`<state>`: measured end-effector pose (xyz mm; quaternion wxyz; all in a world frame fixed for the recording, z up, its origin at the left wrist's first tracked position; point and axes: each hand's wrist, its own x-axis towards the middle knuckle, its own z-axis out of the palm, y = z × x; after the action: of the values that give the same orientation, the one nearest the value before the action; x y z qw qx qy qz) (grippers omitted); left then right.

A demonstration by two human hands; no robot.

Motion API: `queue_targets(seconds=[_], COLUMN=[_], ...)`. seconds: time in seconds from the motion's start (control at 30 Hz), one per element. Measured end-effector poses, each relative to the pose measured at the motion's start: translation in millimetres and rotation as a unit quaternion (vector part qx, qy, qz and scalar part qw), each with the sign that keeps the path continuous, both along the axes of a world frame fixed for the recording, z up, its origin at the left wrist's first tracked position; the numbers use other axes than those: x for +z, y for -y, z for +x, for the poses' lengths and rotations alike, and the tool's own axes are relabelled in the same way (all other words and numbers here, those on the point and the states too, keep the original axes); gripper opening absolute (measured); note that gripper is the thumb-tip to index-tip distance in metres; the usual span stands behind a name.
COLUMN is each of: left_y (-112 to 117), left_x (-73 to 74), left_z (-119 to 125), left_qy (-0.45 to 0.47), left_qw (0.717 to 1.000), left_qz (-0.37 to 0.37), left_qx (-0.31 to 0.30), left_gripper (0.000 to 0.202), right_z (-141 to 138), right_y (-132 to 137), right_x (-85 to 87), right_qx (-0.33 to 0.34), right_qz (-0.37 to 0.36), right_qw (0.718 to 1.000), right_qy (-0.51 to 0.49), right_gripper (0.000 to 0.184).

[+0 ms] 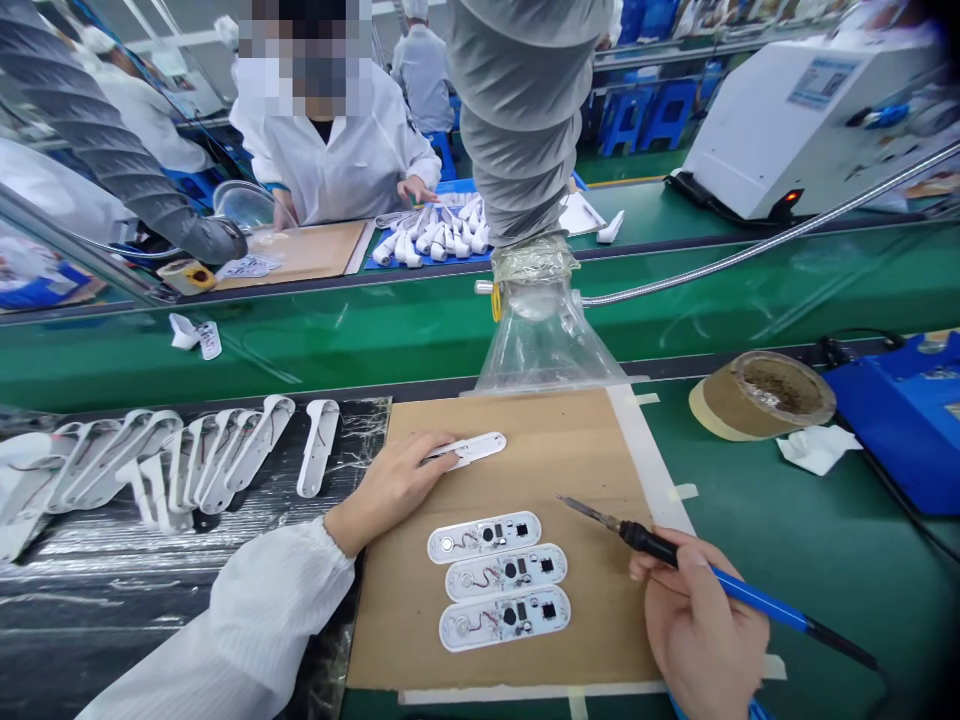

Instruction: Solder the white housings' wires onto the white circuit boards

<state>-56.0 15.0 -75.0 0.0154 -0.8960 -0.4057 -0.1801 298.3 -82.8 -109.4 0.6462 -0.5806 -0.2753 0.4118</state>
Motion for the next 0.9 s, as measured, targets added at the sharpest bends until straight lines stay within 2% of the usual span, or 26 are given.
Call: queue_targets(seconds=[0.27,0.4,0.5,0.6,0.77,0.9], left_y=[-2,-6,-2,8,16,15], left_x=[-0.1,0.3,3.0,6.5,11.4,15.6], left_z=[-6,0,18,45,86,104], left_qy=[-0.008,0.041,0.130,0.205,0.267,0.291], left_qw=[1.000,0.999,0.990,0.971,0.934,0.908], left_qz=[-0.009,-0.005,-0.042,-0.115,-0.235,-0.300], left_qx=[-0.007,0.015,0.037,0.045,0.034,-0.001], left_gripper=[0.036,0.024,0.017,0.013,0.016,0.014], right_z=[1,-2,-4,-6,-15,-26], right_y=[2,-2,-8,-18,-41,-58], right_x=[-3.4,-1.5,0.5,6.7,28.0,36.2], right_qx=[0.009,0.005,0.003,0.032,0.101,0.147], right_qz=[0.005,0.016,0.031,0.033,-0.012,0.035], right_qw=[1.000,1.000,0.999,0.999,0.991,0.987], right_qy=[-0.012,-0.011,-0.040,-0.020,0.089,0.054], right_gripper=[0.031,0.033,0.032,0.037,0.048,0.057])
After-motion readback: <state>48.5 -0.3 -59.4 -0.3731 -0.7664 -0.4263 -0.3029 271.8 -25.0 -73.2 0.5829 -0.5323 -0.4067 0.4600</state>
